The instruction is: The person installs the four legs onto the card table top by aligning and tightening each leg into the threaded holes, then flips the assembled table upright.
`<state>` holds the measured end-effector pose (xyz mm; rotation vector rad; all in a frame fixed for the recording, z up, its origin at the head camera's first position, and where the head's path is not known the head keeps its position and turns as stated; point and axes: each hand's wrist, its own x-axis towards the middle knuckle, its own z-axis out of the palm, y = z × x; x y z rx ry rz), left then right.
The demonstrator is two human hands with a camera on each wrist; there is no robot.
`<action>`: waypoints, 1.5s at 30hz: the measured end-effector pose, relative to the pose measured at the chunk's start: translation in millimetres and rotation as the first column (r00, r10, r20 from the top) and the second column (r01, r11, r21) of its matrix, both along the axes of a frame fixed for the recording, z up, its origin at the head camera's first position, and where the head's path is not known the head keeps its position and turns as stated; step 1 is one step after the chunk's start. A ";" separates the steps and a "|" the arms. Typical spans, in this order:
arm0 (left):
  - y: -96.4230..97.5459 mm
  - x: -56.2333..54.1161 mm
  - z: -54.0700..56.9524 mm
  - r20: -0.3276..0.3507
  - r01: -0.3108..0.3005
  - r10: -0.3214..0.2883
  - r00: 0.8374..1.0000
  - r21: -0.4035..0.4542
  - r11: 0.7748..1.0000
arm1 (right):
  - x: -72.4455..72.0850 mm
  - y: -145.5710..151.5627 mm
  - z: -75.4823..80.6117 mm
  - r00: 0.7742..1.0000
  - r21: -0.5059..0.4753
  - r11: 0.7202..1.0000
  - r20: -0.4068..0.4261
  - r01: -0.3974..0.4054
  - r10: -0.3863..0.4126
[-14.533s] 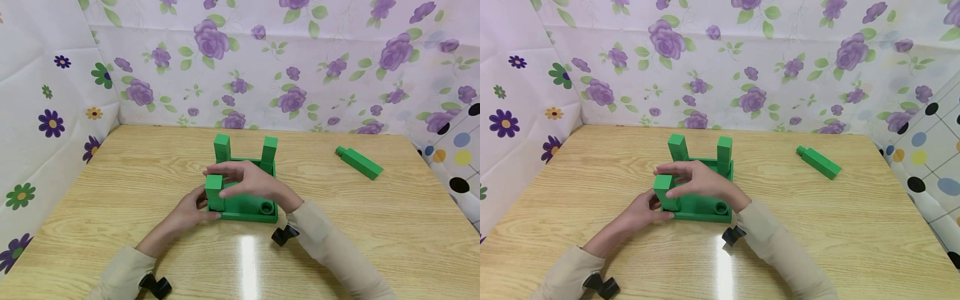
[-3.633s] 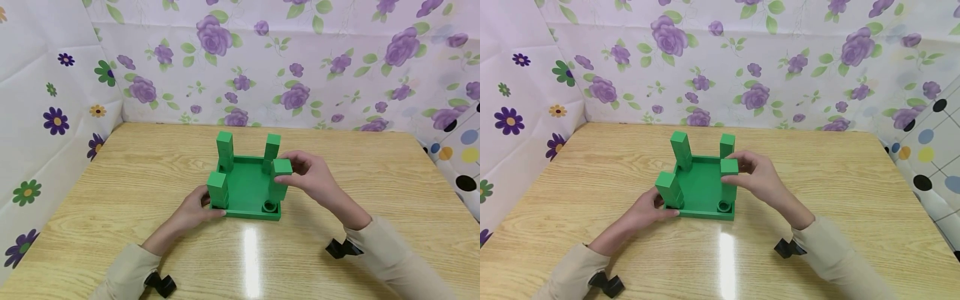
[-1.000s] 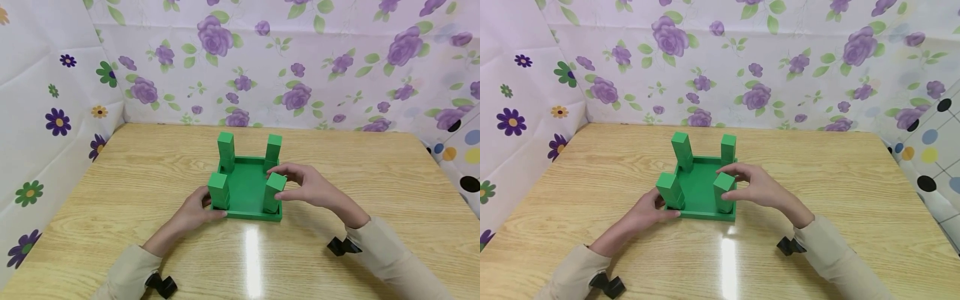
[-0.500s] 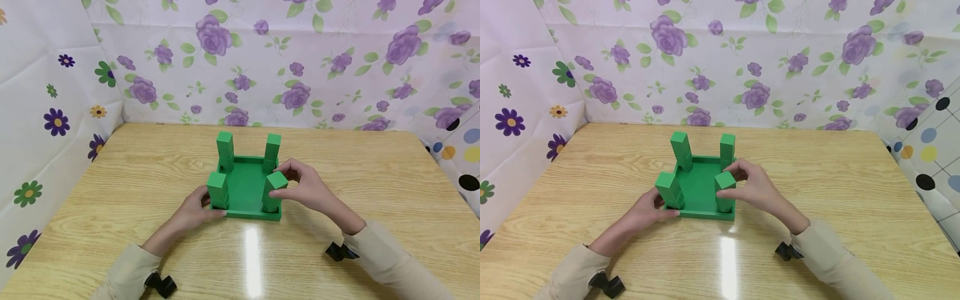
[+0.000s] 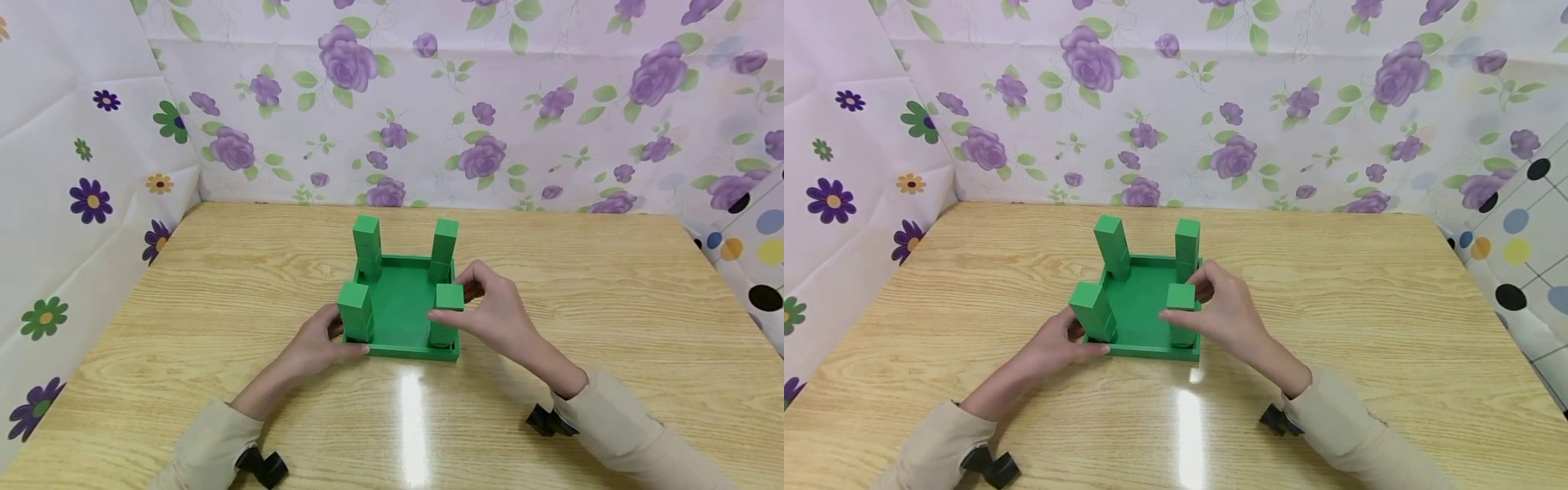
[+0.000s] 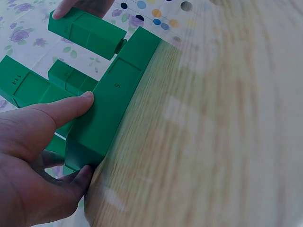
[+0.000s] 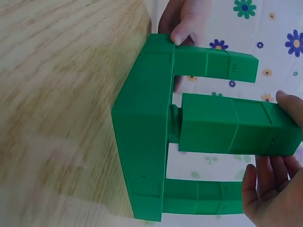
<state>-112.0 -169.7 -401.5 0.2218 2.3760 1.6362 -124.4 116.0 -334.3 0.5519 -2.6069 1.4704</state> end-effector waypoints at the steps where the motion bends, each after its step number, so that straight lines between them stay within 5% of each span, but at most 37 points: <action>1: 0.3 0.1 0.4 0.005 -0.004 0.004 1.000 0.000 1.000 | 0.4 -0.5 0.2 1.000 0.003 1.000 -0.006 0.006 -0.006; 12: -0.6 0.4 0.6 0.001 0.000 0.000 1.000 0.009 1.000 | -1.7 2.1 2.4 0.999 0.053 0.998 -0.036 -0.036 0.038; 18: -0.9 0.9 0.1 -0.004 0.007 -0.007 1.000 0.011 1.000 | -7.6 12.0 0.4 0.980 0.017 0.981 0.056 -0.193 0.192; 21: -0.7 0.6 0.6 0.004 -0.003 0.003 1.000 0.015 1.000 | -14.5 18.8 -1.3 0.928 -0.064 0.936 0.124 -0.345 0.350; 27: -1.0 0.0 1.0 -0.005 0.004 -0.004 1.000 0.016 1.000 | -28.1 30.3 -2.4 0.780 -0.249 0.800 0.198 -0.546 0.594; 30: -0.9 -0.3 0.1 -0.017 0.014 -0.013 1.000 0.025 1.000 | -33.7 33.0 -3.2 0.738 -0.305 0.758 0.204 -0.576 0.643; 33: -1.5 0.1 -1.1 -0.028 0.029 -0.028 0.999 0.030 0.999 | -38.8 33.7 -5.3 0.720 -0.333 0.730 0.178 -0.597 0.671; 39: -2.1 0.9 -0.3 -0.031 0.038 -0.037 0.999 0.043 0.998 | -44.8 33.2 -7.6 0.712 -0.347 0.709 0.145 -0.614 0.687; 45: -1.8 1.6 1.9 -0.031 0.032 -0.031 0.999 0.041 0.999 | -41.7 28.4 -2.4 0.761 -0.294 0.782 0.210 -0.549 0.614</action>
